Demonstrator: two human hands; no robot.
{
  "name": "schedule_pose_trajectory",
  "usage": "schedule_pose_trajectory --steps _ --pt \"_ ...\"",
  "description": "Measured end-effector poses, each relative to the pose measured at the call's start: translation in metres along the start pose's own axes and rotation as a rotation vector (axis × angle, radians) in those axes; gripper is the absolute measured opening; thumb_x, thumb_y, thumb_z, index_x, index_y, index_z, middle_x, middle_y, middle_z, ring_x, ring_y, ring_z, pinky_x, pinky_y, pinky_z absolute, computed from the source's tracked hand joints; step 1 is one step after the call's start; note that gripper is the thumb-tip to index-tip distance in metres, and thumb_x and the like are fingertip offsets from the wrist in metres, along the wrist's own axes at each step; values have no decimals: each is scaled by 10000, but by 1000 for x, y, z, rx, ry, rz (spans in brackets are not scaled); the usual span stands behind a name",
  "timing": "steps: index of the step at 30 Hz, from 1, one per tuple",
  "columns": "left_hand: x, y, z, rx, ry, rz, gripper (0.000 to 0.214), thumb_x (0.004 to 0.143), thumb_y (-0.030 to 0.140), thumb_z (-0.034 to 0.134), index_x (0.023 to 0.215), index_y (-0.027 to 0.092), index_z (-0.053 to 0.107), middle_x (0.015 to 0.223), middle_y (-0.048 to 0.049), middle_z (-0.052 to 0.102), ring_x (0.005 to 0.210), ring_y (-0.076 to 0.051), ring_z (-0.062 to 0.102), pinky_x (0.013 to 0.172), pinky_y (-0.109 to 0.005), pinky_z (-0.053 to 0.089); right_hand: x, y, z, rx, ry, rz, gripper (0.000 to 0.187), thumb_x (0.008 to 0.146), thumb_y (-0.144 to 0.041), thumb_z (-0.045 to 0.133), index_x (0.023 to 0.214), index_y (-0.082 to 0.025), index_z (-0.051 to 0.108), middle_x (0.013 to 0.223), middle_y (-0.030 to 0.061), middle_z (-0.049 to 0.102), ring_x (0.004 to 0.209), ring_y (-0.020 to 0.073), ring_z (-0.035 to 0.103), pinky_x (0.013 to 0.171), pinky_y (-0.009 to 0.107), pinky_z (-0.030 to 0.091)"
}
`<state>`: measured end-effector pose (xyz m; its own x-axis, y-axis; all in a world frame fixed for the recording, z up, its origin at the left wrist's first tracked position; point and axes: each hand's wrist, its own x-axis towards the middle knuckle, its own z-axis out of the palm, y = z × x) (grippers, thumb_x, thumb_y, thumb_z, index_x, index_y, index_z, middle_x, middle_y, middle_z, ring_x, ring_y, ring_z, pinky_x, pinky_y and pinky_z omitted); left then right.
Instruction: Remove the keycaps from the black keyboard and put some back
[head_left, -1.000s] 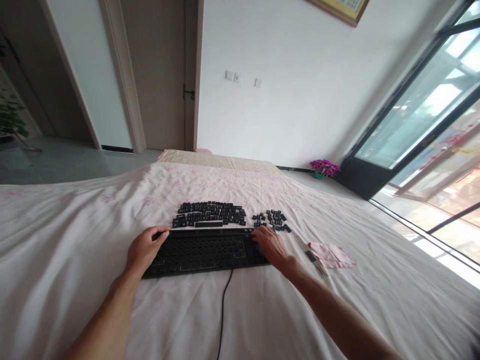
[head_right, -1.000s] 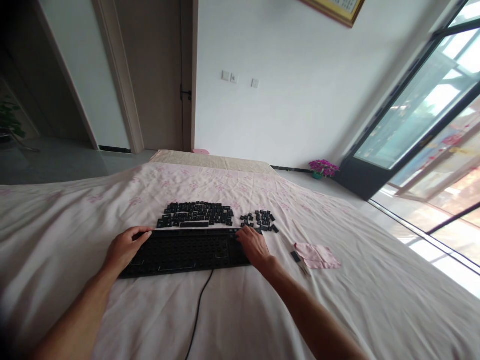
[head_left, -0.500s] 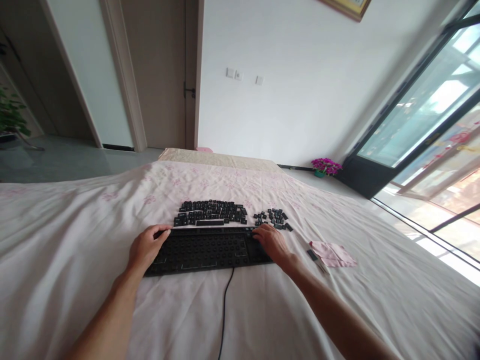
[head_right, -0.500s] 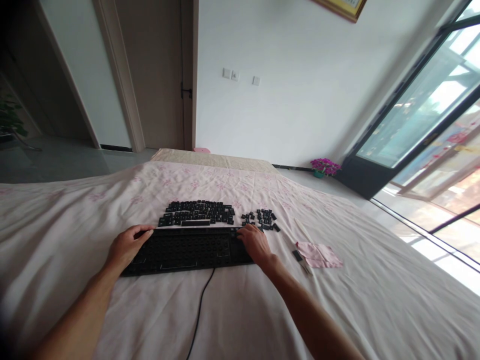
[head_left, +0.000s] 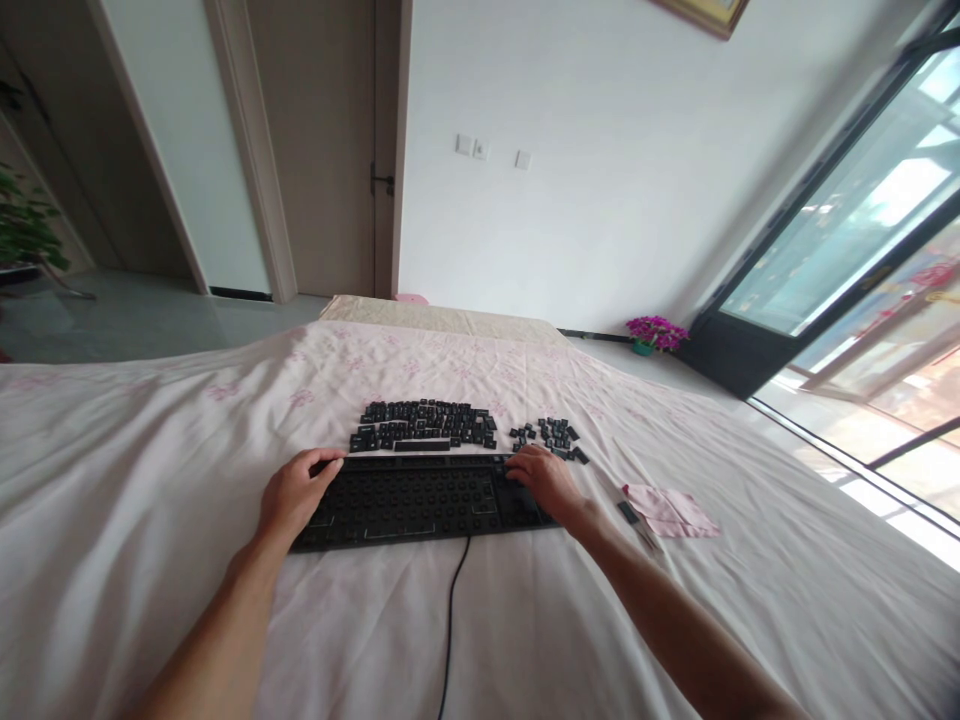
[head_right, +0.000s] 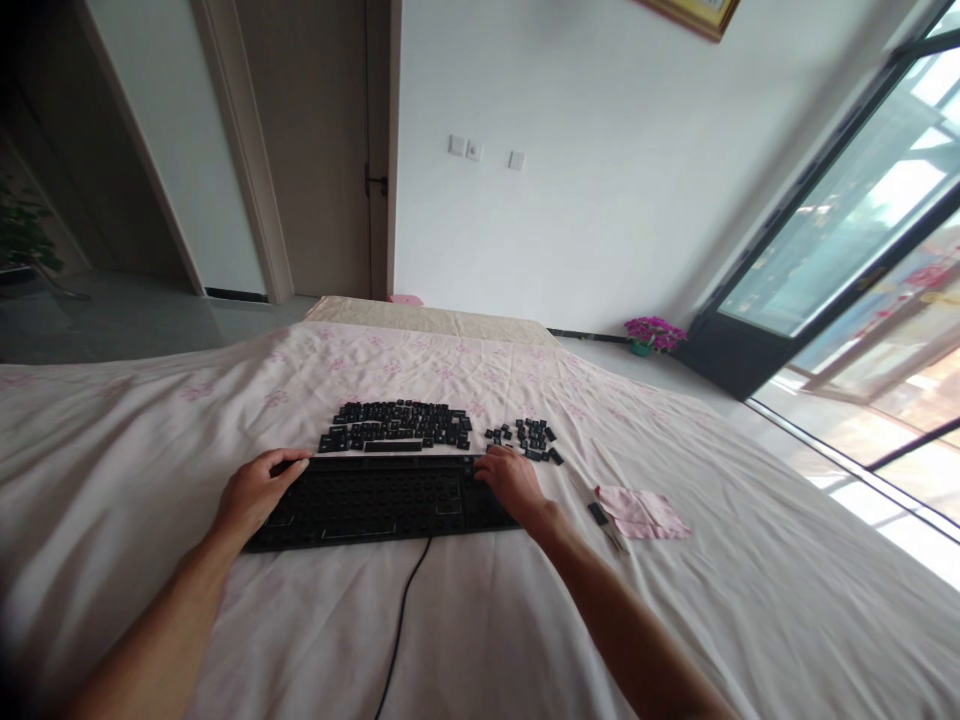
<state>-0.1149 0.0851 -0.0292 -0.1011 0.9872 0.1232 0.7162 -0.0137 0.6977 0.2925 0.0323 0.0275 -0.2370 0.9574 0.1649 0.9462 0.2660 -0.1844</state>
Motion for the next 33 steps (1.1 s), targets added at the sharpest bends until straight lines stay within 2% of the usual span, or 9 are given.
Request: schedule_pose_trajectory --steps 10,22,29,33 --pt "2 -4 2 -4 -2 3 312 817 465 529 1015 301 705 1081 20 722 965 -209 651 816 -267 469 9 -6 -14 -59 -98 -67 196 903 -242 549 903 -213 744 867 34 674 878 169 613 794 240 412" --pt "-1 3 -1 -8 -8 -36 307 805 473 543 995 299 710 1070 16 723 963 -213 648 808 -285 459 9 -6 -15 -60 -92 -58 201 905 -241 547 900 -207 745 873 37 685 870 167 619 767 235 408" --pt "1 0 1 -22 -8 -6 311 812 464 536 1008 291 705 1077 18 720 968 -204 646 824 -277 454 13 -6 -19 -83 -137 -84 174 890 -237 569 870 -210 740 863 30 685 871 168 619 732 229 396" --pt "0 1 1 -10 4 -16 306 810 467 535 990 294 712 1074 21 721 957 -205 649 811 -277 457 12 -6 -19 -84 -121 -71 183 897 -244 561 881 -204 739 877 38 684 875 170 615 729 230 391"
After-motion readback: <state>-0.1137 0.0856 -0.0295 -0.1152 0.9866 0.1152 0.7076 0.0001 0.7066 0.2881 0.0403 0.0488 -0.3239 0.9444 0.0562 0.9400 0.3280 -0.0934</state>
